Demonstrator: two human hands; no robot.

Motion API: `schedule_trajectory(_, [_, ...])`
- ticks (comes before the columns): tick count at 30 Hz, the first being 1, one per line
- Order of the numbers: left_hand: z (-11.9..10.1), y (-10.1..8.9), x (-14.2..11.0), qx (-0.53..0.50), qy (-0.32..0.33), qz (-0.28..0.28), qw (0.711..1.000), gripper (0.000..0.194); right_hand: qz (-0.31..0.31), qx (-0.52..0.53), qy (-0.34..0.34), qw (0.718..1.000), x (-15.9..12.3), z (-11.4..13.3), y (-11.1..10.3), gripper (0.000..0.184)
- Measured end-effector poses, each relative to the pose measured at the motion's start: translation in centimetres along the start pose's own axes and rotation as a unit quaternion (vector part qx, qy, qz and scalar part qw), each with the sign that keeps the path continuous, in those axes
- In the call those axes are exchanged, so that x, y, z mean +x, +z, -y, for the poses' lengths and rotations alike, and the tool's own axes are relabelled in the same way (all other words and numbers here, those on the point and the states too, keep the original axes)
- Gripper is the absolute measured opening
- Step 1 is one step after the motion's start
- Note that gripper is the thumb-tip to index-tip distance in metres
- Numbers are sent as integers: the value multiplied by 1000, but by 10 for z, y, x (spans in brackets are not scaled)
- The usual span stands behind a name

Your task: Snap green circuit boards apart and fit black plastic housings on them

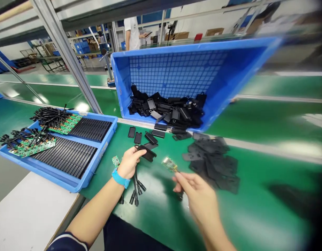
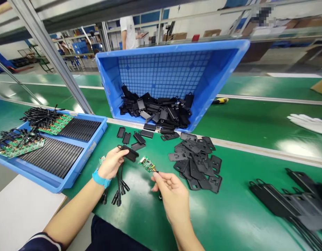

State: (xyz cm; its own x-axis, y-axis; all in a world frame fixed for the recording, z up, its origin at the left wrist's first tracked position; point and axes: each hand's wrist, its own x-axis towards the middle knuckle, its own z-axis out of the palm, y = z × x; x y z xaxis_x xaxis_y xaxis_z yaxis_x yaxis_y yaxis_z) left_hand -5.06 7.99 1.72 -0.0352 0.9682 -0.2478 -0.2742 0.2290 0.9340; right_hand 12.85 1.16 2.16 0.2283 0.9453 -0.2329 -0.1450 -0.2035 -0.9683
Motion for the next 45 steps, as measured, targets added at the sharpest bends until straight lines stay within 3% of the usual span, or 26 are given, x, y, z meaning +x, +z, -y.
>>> schedule_trajectory(4, [10, 18, -23, -100, -87, 53, 990, 17, -24, -48, 12, 998, -9, 3, 7, 28])
schedule_trajectory(7, [14, 34, -37, -224, -139, 97, 960, 19, -32, -61, 24, 997, -12, 5, 12, 28])
schedule_trajectory(11, [14, 47, -48, -304, -142, 118, 935, 31, -42, -76, 29, 996, -14, 5, 15, 28])
schedule_trajectory(22, [18, 52, -57, -262, -61, 117, 956, 10, -37, -95, 39, 994, -15, 4, 16, 30])
schedule_trajectory(30, [30, 56, -50, -145, -7, 48, 988, 20, -25, -132, 57, 989, -16, 7, 20, 30])
schedule_trajectory(37, [39, 52, -45, -68, 49, 2, 996, 21, 70, -104, 51, 991, -10, -4, 12, 29])
schedule_trajectory(41, [37, 52, -47, -20, 86, 0, 996, 18, 80, -95, 32, 992, -8, -8, 8, 25])
schedule_trajectory(45, [32, 51, -51, -30, 64, 17, 997, 17, 76, -99, 26, 992, -8, -10, 9, 25])
